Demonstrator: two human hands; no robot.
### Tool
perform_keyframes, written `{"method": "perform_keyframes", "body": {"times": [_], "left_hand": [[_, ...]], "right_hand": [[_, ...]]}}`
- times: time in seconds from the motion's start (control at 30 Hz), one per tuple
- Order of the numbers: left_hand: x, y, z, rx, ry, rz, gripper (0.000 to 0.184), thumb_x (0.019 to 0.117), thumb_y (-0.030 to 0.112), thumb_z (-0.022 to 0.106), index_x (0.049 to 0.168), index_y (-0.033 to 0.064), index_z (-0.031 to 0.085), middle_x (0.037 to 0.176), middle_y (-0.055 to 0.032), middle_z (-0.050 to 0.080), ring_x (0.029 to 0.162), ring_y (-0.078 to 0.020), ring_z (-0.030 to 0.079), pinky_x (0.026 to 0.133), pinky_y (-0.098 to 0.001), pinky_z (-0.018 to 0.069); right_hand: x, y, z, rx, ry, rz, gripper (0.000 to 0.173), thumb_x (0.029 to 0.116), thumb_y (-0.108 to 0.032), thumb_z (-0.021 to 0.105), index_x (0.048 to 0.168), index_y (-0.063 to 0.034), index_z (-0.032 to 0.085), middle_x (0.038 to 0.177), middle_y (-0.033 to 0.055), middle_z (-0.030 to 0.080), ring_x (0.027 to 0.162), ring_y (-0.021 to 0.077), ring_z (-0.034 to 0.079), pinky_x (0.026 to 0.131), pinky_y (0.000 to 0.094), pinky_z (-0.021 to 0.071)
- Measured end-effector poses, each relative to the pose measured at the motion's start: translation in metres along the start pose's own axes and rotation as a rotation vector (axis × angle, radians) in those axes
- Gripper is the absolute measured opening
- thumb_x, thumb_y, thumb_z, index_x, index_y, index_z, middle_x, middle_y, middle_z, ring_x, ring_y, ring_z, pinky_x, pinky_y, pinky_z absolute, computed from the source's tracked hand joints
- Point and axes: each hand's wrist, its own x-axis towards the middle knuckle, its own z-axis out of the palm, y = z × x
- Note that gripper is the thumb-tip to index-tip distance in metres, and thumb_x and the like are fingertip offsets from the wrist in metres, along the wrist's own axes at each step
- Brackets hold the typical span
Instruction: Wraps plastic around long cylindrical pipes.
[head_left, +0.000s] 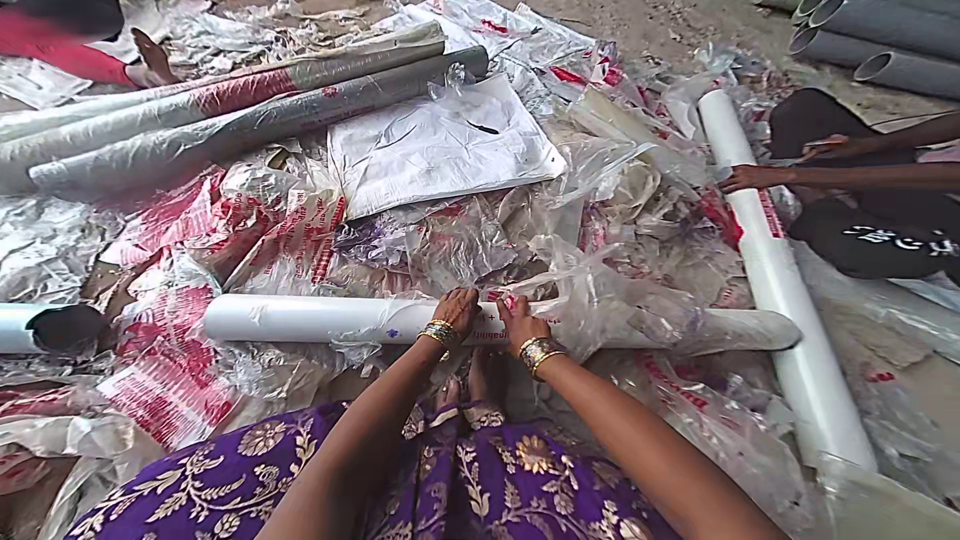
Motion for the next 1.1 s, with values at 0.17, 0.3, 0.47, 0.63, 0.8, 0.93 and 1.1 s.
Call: {"method": "perform_keyframes", "body": {"times": [0.17,0.3,0.47,0.63,0.8,0.93,1.1], "left_hand": [[-0.011,0.012,-0.002,-0.015,-0.061,-0.05,0.045,0.1119,0.029,0.039,0.139,-0.0054,0.052,0.143,-0.0249,0.057,0.139,-0.0384,0.051,0.114,-0.0551,0.0388],[-0.038,0.02,0.004,0.048,-0.131,-0.121,0.047,0.1118,0.033,0.04,0.139,-0.0033,0.053,0.136,-0.0264,0.061,0.135,-0.0413,0.054,0.112,-0.0574,0.0408],[-0.097,-0.002,0.006,0.288,-0.298,-0.019,0.04,0.11,0.024,0.042,0.137,-0.0011,0.058,0.13,-0.0248,0.065,0.13,-0.0407,0.058,0.11,-0.0564,0.0402],[-0.138,-0.027,-0.027,0.268,-0.304,0.113,0.035,0.1058,0.02,0.055,0.136,0.0027,0.061,0.14,-0.0226,0.059,0.134,-0.0423,0.052,0.112,-0.0581,0.04],[-0.142,-0.043,-0.074,0.164,0.336,0.142,0.038,0.1011,0.014,0.058,0.138,0.0097,0.063,0.143,-0.0164,0.061,0.136,-0.0375,0.055,0.112,-0.0564,0.0415],[-0.107,-0.066,-0.095,0.064,0.275,-0.001,0.052,0.0989,0.014,0.063,0.149,0.0124,0.052,0.155,-0.0158,0.05,0.145,-0.0367,0.045,0.117,-0.0579,0.0357],[-0.064,-0.092,-0.066,0.075,-0.004,-0.039,0.065,0.0943,0.015,0.073,0.154,0.0158,0.047,0.159,-0.0146,0.045,0.151,-0.0369,0.036,0.121,-0.0616,0.0268]], "right_hand": [[-0.002,-0.001,0.003,0.019,-0.015,0.027,0.099,0.0946,-0.019,0.073,0.168,-0.0205,0.007,0.167,0.0341,0.01,0.114,0.0537,0.063,0.089,0.0604,0.0555],[-0.004,-0.001,0.007,0.031,-0.003,0.023,0.099,0.0942,-0.016,0.071,0.168,-0.0203,0.006,0.167,0.0337,0.009,0.111,0.053,0.064,0.088,0.0596,0.0561],[-0.001,0.001,0.006,0.038,-0.002,0.023,0.104,0.0899,-0.018,0.076,0.168,-0.0214,0.007,0.168,0.0329,0.01,0.111,0.0532,0.064,0.087,0.0602,0.0564],[0.0,-0.002,0.004,0.049,0.024,0.046,0.106,0.0881,-0.021,0.079,0.168,-0.0217,0.009,0.167,0.0328,0.012,0.114,0.055,0.062,0.088,0.0624,0.0556],[-0.001,-0.005,0.005,0.052,0.028,0.067,0.105,0.0887,-0.021,0.079,0.168,-0.0213,0.01,0.167,0.0331,0.013,0.115,0.054,0.062,0.088,0.0618,0.056],[0.0,-0.006,0.003,0.053,0.027,0.069,0.104,0.0885,-0.019,0.078,0.168,-0.0214,0.011,0.166,0.0338,0.016,0.115,0.054,0.062,0.088,0.0625,0.0555],[0.003,-0.007,-0.002,0.029,0.02,0.079,0.104,0.0885,-0.02,0.078,0.168,-0.0233,0.012,0.165,0.0334,0.018,0.115,0.0527,0.063,0.088,0.0608,0.0563]]}}
